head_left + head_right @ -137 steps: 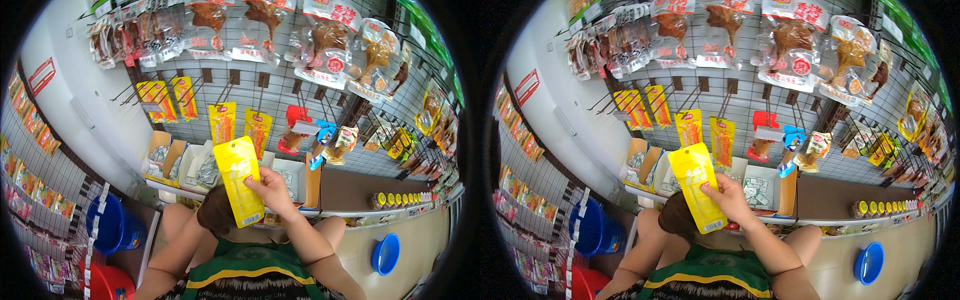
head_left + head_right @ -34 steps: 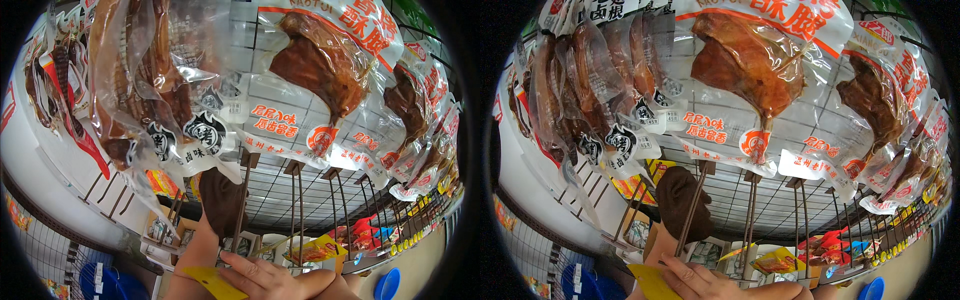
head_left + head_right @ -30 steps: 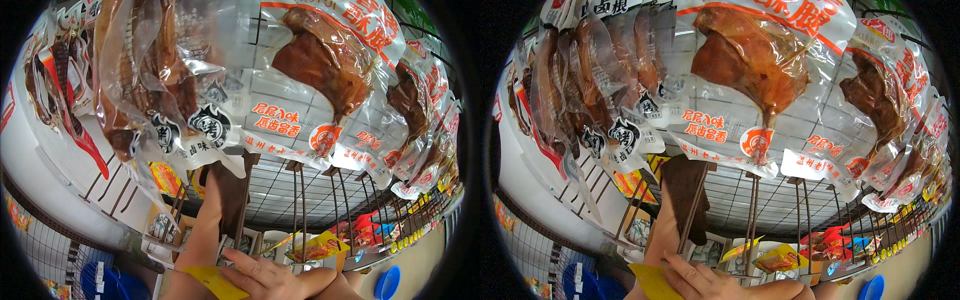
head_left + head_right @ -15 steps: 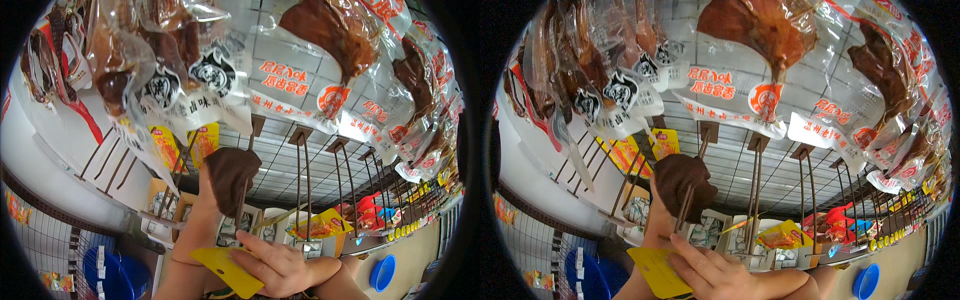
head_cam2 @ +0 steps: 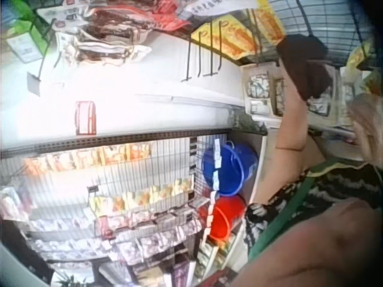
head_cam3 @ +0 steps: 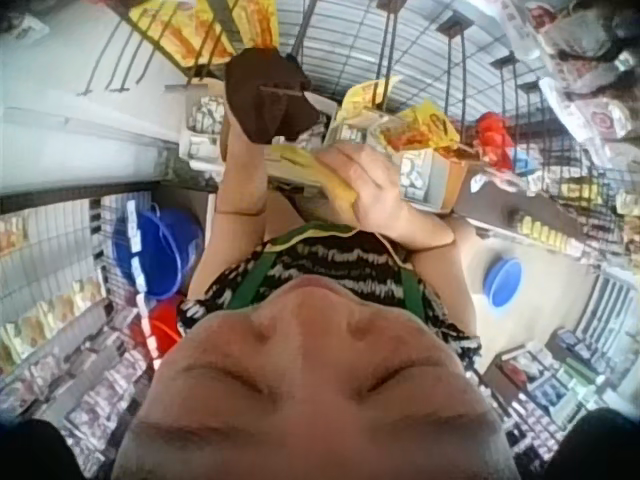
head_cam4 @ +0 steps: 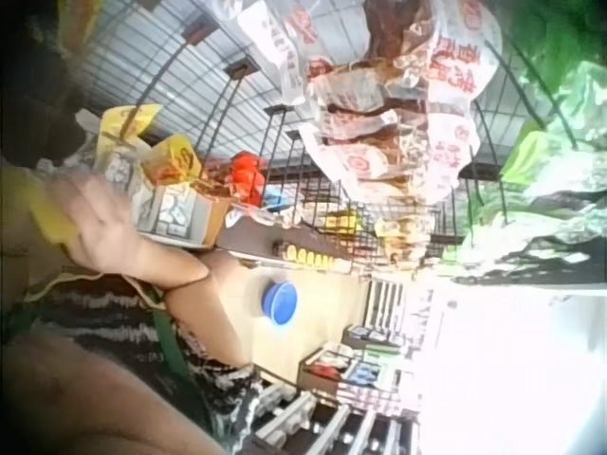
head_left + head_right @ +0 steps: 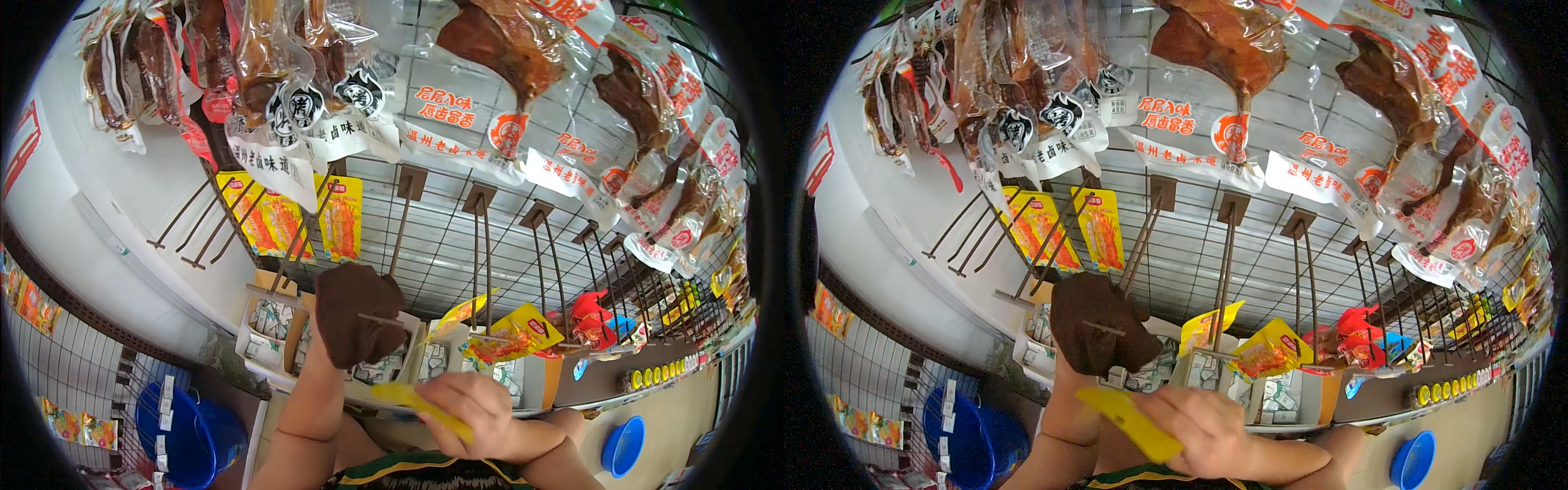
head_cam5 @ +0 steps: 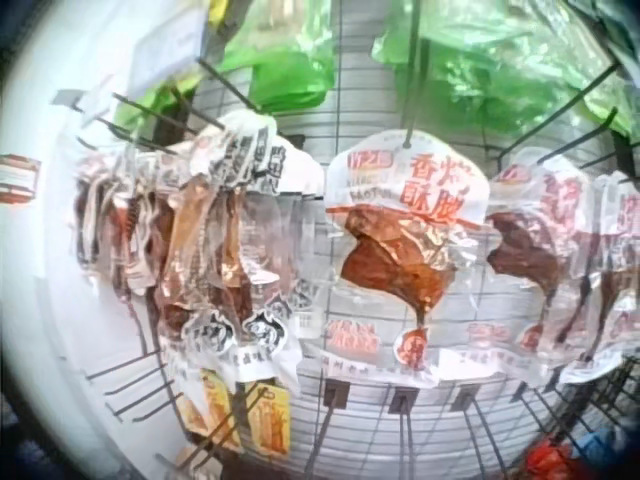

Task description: The person sits on the floor and repeatedly picks yellow snack packets from a cardboard box, wipes each packet with a brown cloth, and hangs them on metal hooks on a wire rack. The person continues this cycle for multiple packets throughout the clip.

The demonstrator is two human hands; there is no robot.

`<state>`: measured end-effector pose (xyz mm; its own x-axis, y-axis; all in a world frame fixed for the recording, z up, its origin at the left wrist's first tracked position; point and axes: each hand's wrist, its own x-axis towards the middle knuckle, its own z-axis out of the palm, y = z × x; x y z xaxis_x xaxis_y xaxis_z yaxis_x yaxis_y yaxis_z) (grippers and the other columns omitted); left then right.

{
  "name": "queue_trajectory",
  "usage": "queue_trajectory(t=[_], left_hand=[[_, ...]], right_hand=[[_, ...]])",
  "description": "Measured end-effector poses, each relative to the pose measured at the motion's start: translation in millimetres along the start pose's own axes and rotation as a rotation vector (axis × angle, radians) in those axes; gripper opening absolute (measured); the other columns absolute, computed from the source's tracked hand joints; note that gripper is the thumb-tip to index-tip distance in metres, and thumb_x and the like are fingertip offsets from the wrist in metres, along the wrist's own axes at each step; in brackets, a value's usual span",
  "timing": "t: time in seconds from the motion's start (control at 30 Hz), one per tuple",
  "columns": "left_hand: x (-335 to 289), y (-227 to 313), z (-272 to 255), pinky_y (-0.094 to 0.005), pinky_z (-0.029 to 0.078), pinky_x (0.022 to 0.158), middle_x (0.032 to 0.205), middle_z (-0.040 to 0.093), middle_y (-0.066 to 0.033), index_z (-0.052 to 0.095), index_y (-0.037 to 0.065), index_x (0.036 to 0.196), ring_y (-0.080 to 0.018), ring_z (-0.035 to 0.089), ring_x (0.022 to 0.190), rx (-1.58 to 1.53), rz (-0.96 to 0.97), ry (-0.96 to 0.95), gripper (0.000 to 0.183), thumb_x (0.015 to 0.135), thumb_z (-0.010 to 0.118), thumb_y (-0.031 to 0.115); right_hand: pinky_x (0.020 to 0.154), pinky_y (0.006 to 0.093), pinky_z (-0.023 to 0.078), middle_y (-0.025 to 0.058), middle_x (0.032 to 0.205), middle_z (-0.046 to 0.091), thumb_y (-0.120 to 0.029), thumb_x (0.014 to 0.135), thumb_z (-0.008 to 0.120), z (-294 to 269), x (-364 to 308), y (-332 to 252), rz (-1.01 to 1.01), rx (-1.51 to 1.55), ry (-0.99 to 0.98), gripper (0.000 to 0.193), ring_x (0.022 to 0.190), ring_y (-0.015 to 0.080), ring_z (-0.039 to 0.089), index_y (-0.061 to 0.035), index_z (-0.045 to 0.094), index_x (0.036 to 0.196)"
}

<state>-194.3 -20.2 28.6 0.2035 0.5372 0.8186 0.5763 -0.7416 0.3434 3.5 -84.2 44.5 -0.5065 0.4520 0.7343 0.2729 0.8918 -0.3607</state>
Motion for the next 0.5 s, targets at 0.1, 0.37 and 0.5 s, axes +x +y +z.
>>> queue_trajectory(t=[0.1,0.37,0.5], left_hand=[[-10.1,3.0,1.5,-0.0336,0.038,0.047,0.062,0.05,-0.0077,0.051,0.006,0.061,-0.0263,0.05,0.053,0.127,0.062,0.06,0.014,0.056,0.064,0.008],[-113.5,26.3,37.5,-0.0364,0.044,0.061,0.09,0.057,-0.0135,0.056,0.002,0.082,-0.0306,0.055,0.075,0.115,-0.462,0.256,0.02,0.065,0.064,0.007],[-120.4,47.9,23.9,-0.0403,0.045,0.073,0.096,0.058,-0.0161,0.058,0.0,0.095,-0.0343,0.055,0.085,-0.28,-0.717,0.206,0.028,0.069,0.061,0.011]], right_hand=[[0.057,0.0312,0.05,0.0146,0.087,0.062,-0.012,0.074,0.068,4.8,-3.8,6.1,0.166,0.139,-0.014,0.029,0.067,0.0266,0.061,0.0003,0.06,0.098],[0.072,0.0287,0.049,0.0122,0.095,0.064,-0.008,0.076,0.07,56.3,-28.0,25.1,0.506,0.558,0.122,0.05,0.085,0.0166,0.063,0.0023,0.04,0.115],[0.079,0.0291,0.047,0.0129,0.101,0.059,-0.005,0.075,0.07,84.9,-24.1,30.8,0.487,0.599,0.199,0.06,0.092,0.0177,0.059,0.003,0.034,0.122]])
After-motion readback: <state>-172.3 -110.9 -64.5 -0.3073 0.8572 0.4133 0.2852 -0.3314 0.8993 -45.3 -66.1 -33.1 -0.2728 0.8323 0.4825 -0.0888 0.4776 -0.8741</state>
